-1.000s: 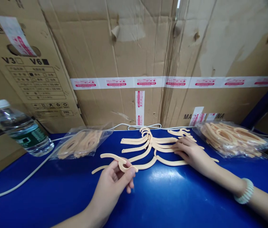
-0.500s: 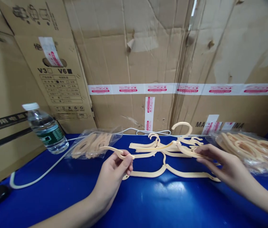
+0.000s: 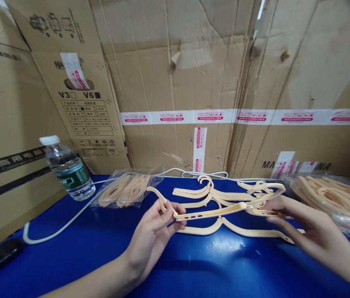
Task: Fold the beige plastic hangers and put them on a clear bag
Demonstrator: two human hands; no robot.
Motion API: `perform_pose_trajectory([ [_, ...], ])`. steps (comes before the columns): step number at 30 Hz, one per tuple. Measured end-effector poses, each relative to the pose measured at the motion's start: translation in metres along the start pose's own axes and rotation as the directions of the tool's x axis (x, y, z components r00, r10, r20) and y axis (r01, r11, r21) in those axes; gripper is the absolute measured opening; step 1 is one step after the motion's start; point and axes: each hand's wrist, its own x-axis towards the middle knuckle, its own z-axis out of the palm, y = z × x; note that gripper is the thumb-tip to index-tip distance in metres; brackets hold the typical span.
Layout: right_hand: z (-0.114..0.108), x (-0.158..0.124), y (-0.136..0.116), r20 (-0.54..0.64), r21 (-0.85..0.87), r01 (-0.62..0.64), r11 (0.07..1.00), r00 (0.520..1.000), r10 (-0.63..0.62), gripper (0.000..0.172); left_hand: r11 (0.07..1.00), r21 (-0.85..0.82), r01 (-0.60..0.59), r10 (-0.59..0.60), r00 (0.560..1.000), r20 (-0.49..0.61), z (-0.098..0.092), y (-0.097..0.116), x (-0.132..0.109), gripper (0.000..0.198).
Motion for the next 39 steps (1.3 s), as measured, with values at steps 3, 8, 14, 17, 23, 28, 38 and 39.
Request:
perform_pose_trajectory([
  [3, 0.000, 0.000, 0.000, 0.013, -0.014, -0.002, 1.000, 1.000, 0.002, 0.009, 1.000, -0.016, 0.007, -0.007, 1.000, 0.027, 0.000, 0.001, 0.000, 0.013],
  [8, 0.001, -0.002, 0.001, -0.009, -0.043, -0.013, 0.999, 1.000, 0.012, 0.011, 1.000, 0.002, 0.007, -0.007, 1.000, 0.018, 0.001, 0.001, 0.000, 0.011],
  [14, 0.002, -0.006, 0.004, 0.018, -0.019, -0.019, 1.000, 1.000, 0.020, 0.010, 1.000, 0.021, 0.008, -0.008, 1.000, 0.014, 0.001, 0.002, 0.000, 0.013],
  [17, 0.001, -0.004, -0.002, -0.011, -0.041, 0.008, 0.999, 1.000, -0.009, 0.010, 0.998, 0.062, 0.018, -0.018, 1.000, -0.001, 0.002, 0.002, 0.000, 0.015],
  [23, -0.002, 0.002, -0.020, -0.071, -0.155, 0.173, 0.973, 0.980, -0.185, 0.015, 0.991, 0.134, 0.017, -0.004, 0.995, -0.095, 0.000, -0.002, 0.001, 0.030],
  [28, 0.001, -0.003, -0.021, -0.014, -0.195, 0.221, 0.956, 0.973, -0.228, 0.023, 0.987, 0.160, -0.019, 0.042, 0.989, -0.139, -0.004, -0.005, 0.004, 0.038],
  [38, 0.001, -0.003, -0.033, 0.019, -0.119, 0.196, 0.973, 0.981, -0.196, 0.023, 0.986, 0.147, -0.079, 0.113, 0.964, -0.241, -0.004, -0.006, 0.007, 0.037],
  [39, 0.001, -0.003, -0.034, 0.014, -0.117, 0.180, 0.977, 0.984, -0.180, 0.022, 0.987, 0.140, -0.076, 0.112, 0.957, -0.266, -0.004, -0.006, 0.007, 0.039],
])
